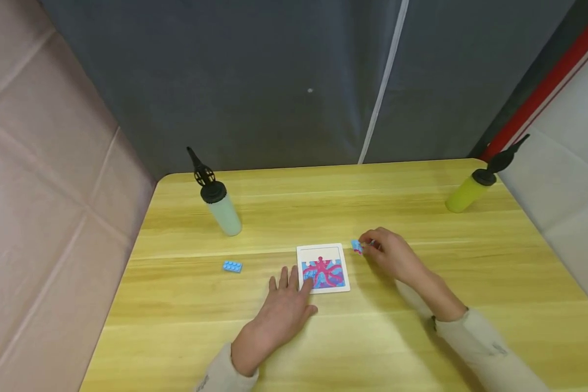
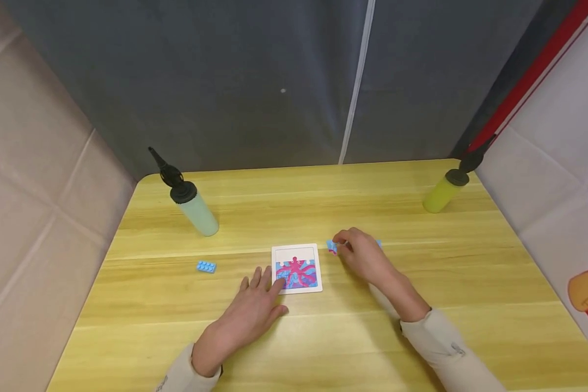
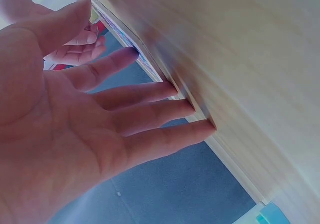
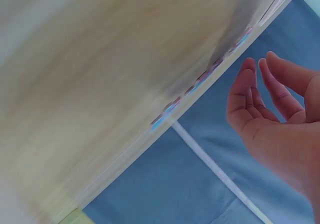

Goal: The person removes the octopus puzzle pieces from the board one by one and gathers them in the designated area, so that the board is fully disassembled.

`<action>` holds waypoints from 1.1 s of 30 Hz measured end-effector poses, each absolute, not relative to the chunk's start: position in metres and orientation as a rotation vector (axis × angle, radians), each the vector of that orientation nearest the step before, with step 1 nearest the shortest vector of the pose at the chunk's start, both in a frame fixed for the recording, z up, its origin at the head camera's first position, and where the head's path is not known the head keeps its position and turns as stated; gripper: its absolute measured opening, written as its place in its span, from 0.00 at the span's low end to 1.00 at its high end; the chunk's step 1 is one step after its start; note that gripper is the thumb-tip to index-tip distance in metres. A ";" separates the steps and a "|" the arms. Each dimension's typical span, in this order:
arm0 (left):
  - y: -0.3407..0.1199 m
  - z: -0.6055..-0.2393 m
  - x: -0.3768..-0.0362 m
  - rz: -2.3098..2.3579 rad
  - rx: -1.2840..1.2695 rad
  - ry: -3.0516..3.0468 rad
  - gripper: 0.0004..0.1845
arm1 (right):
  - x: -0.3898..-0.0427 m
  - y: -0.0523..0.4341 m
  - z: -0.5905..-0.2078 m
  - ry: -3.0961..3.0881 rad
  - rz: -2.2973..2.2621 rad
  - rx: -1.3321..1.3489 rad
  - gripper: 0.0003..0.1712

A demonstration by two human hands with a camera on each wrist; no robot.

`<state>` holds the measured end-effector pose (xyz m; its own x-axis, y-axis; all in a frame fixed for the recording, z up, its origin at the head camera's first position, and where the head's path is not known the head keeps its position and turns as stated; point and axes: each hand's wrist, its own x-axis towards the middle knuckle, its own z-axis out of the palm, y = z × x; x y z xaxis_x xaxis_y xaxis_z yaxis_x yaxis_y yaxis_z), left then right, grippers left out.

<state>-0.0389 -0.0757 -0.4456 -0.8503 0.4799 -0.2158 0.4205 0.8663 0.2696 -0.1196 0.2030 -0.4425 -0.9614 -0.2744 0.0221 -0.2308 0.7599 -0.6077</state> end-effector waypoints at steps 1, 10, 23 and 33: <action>-0.075 -0.446 -0.039 0.312 0.682 2.763 0.30 | -0.120 0.202 -0.442 2.876 -0.989 -0.418 0.08; -0.071 -0.444 -0.039 0.280 0.707 2.772 0.29 | -0.121 0.190 -0.442 2.858 -1.011 -0.473 0.10; -0.068 -0.444 -0.040 0.258 0.696 2.765 0.31 | -0.119 0.169 -0.438 2.769 -1.068 -0.485 0.11; -0.068 -0.444 -0.040 0.257 0.710 2.783 0.30 | -0.118 0.155 -0.437 2.747 -1.044 -0.488 0.10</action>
